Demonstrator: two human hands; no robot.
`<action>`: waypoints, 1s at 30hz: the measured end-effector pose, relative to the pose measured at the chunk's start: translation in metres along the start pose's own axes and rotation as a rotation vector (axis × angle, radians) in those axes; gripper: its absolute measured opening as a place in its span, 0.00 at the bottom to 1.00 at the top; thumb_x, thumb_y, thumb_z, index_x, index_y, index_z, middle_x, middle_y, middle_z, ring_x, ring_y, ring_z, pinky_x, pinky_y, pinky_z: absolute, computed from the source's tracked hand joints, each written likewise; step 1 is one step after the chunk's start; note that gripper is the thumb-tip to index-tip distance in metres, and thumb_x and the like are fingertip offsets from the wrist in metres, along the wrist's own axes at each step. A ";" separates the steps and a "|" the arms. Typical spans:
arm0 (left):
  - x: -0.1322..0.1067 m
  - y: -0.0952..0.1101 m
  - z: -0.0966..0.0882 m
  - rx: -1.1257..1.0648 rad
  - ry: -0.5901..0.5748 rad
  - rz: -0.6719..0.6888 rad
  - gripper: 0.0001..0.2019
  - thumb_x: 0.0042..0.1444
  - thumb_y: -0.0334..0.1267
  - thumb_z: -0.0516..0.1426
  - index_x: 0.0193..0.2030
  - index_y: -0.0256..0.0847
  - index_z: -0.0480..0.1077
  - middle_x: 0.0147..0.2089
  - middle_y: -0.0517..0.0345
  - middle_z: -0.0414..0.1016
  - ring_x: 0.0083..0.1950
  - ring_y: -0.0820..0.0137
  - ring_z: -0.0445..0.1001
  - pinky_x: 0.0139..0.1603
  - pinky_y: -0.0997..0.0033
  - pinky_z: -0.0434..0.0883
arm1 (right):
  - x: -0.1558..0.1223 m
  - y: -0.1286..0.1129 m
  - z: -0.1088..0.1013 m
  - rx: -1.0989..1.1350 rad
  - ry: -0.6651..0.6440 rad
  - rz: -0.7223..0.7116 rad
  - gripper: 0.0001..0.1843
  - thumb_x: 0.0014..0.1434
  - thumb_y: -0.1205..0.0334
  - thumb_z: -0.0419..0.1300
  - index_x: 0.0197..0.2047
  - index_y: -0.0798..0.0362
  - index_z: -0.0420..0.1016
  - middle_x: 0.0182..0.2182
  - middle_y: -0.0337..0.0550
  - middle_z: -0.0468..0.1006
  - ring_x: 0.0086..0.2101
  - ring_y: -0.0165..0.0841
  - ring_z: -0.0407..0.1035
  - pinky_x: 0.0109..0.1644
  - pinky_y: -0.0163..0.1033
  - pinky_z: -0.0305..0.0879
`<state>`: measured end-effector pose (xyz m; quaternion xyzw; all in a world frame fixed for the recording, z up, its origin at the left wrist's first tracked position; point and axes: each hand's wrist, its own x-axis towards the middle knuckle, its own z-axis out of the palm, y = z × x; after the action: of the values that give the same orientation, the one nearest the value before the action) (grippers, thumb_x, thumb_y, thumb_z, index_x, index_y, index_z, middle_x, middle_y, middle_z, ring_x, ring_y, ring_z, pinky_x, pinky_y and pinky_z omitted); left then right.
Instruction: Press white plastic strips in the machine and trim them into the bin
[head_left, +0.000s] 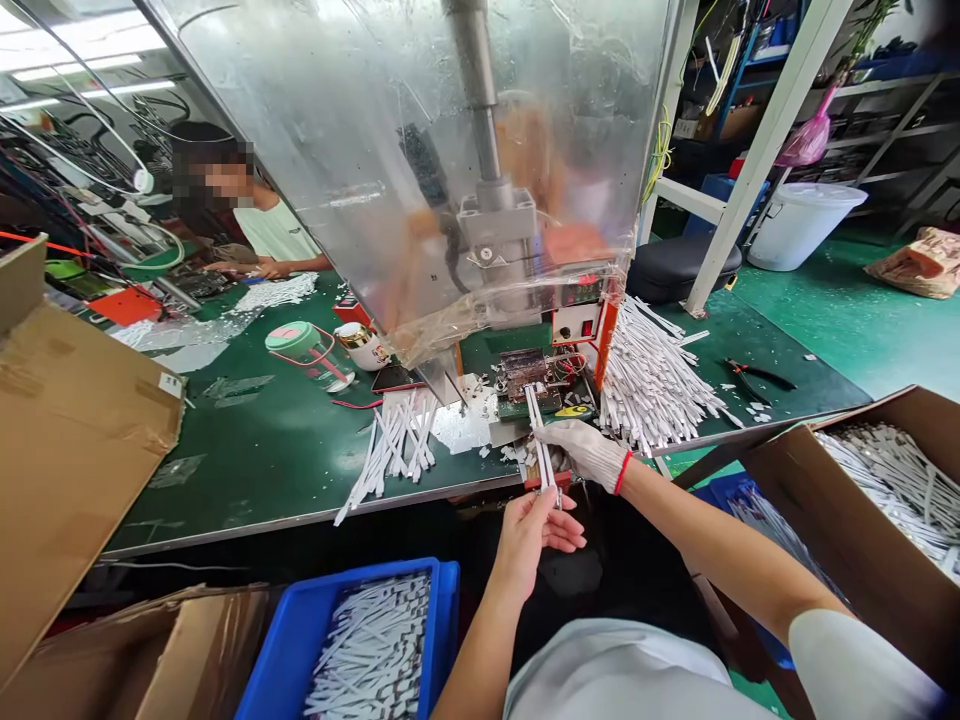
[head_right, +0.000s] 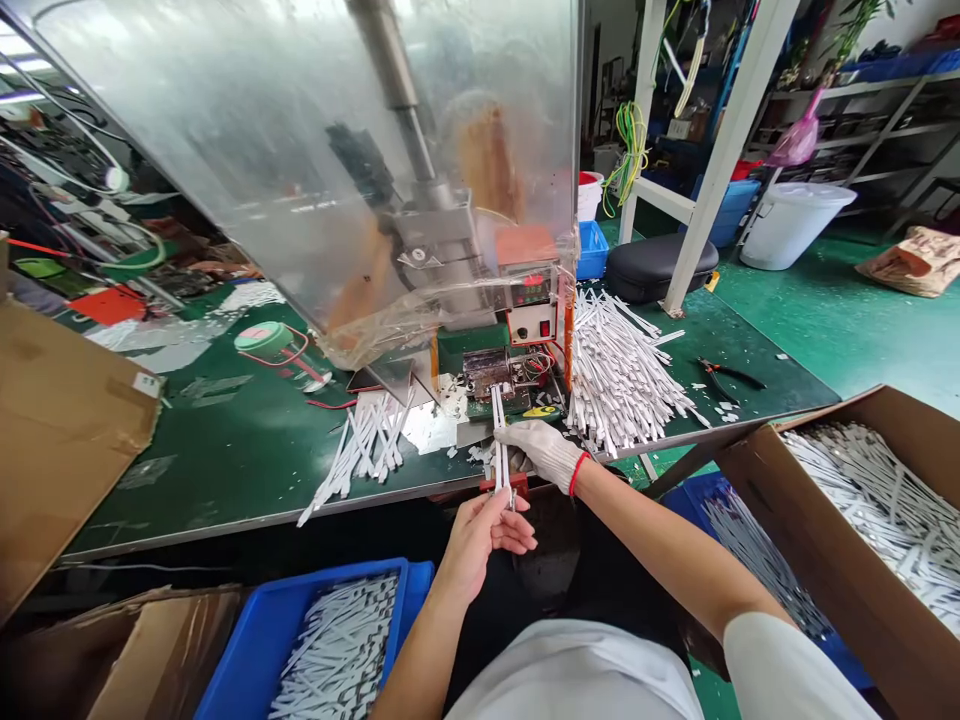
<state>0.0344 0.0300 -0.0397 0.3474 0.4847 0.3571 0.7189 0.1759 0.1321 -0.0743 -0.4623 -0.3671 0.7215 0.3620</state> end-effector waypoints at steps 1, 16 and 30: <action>0.000 0.000 0.001 -0.007 0.006 0.003 0.28 0.53 0.60 0.60 0.36 0.30 0.74 0.25 0.48 0.79 0.25 0.64 0.80 0.25 0.74 0.73 | 0.002 0.002 0.000 0.006 0.009 0.003 0.20 0.52 0.47 0.69 0.31 0.56 0.71 0.22 0.39 0.72 0.18 0.24 0.61 0.19 0.29 0.56; 0.000 0.004 0.003 -0.025 -0.010 -0.034 0.28 0.51 0.61 0.61 0.37 0.30 0.75 0.26 0.48 0.79 0.25 0.64 0.80 0.25 0.74 0.73 | 0.000 -0.012 0.006 0.018 0.056 0.045 0.13 0.58 0.56 0.65 0.32 0.58 0.75 0.23 0.43 0.75 0.17 0.24 0.62 0.18 0.28 0.59; 0.006 0.003 0.008 0.043 0.033 0.036 0.35 0.50 0.69 0.56 0.34 0.30 0.75 0.25 0.46 0.79 0.26 0.64 0.79 0.26 0.73 0.72 | 0.025 -0.034 0.023 0.073 0.157 -0.084 0.14 0.62 0.55 0.59 0.33 0.58 0.75 0.23 0.43 0.73 0.18 0.29 0.64 0.17 0.33 0.61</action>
<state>0.0432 0.0348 -0.0376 0.3652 0.4979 0.3653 0.6966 0.1524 0.1653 -0.0483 -0.4881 -0.3299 0.6800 0.4364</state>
